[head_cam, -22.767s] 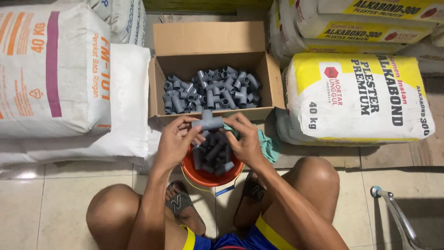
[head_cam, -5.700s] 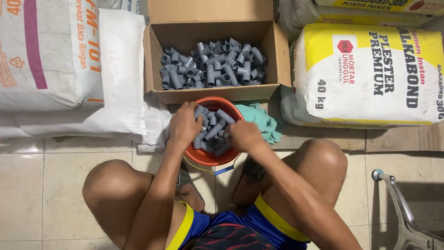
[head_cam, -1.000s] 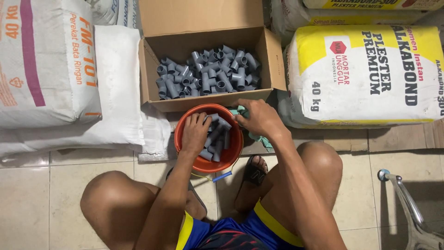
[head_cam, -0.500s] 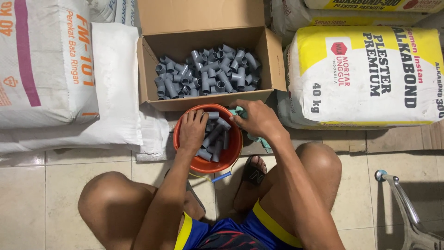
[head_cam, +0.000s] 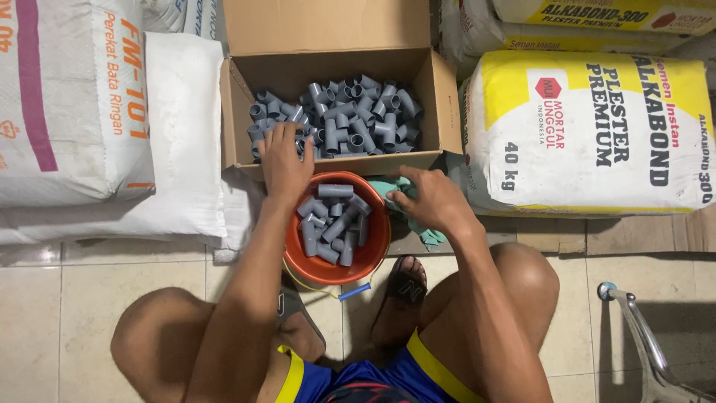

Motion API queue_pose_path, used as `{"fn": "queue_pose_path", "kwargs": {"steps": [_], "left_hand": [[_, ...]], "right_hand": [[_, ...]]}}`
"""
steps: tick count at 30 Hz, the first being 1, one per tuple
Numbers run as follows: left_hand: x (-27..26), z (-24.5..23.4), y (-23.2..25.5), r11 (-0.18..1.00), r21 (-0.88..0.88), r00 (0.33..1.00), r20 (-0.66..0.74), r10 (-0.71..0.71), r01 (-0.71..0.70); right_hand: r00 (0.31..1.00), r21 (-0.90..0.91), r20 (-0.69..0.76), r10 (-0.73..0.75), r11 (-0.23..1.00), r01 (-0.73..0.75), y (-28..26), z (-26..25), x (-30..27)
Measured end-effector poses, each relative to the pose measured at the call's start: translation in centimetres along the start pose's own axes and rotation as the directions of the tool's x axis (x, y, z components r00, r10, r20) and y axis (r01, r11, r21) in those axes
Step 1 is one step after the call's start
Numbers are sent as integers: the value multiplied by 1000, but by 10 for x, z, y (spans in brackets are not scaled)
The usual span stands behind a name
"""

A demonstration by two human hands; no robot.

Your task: Cleaning grey PVC elbow fittings by wiping them with a cloth and transferring them from a box to a bucket.

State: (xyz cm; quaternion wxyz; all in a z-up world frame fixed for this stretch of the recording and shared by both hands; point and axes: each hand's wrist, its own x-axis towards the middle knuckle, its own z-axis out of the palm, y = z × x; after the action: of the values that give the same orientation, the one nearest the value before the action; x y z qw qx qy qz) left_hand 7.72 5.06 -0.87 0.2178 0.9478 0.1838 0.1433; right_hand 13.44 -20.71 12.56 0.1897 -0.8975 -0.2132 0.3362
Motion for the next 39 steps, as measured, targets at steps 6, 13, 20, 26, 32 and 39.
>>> {"fn": "queue_pose_path", "kwargs": {"steps": [6, 13, 20, 26, 32, 39], "left_hand": [[52, 88, -28, 917, 8, 784, 516, -346, 399], [71, 113, -26, 859, -13, 718, 555, -420, 513], [35, -14, 13, 760, -461, 850, 477, -222, 457], [-51, -109, 51, 485, -803, 923, 384, -26, 347], [-95, -126, 66, 382, -886, 937, 328, 117, 262], [-94, -113, 51, 301, -927, 959, 266, 100, 225]], "right_hand": [[999, 8, 24, 42, 999, -43, -5, -3, 0], [998, 172, -57, 18, 985, -8, -2, 0, 1], [842, 341, -538, -37, 904, 258, 39, 0, 5], [609, 344, -761, -225, 655, 673, -9, 30, -23], [399, -52, -706, -586, 605, 795, -40, 75, -29], [440, 105, -700, -563, 528, 843, -40, 83, -18]]}}
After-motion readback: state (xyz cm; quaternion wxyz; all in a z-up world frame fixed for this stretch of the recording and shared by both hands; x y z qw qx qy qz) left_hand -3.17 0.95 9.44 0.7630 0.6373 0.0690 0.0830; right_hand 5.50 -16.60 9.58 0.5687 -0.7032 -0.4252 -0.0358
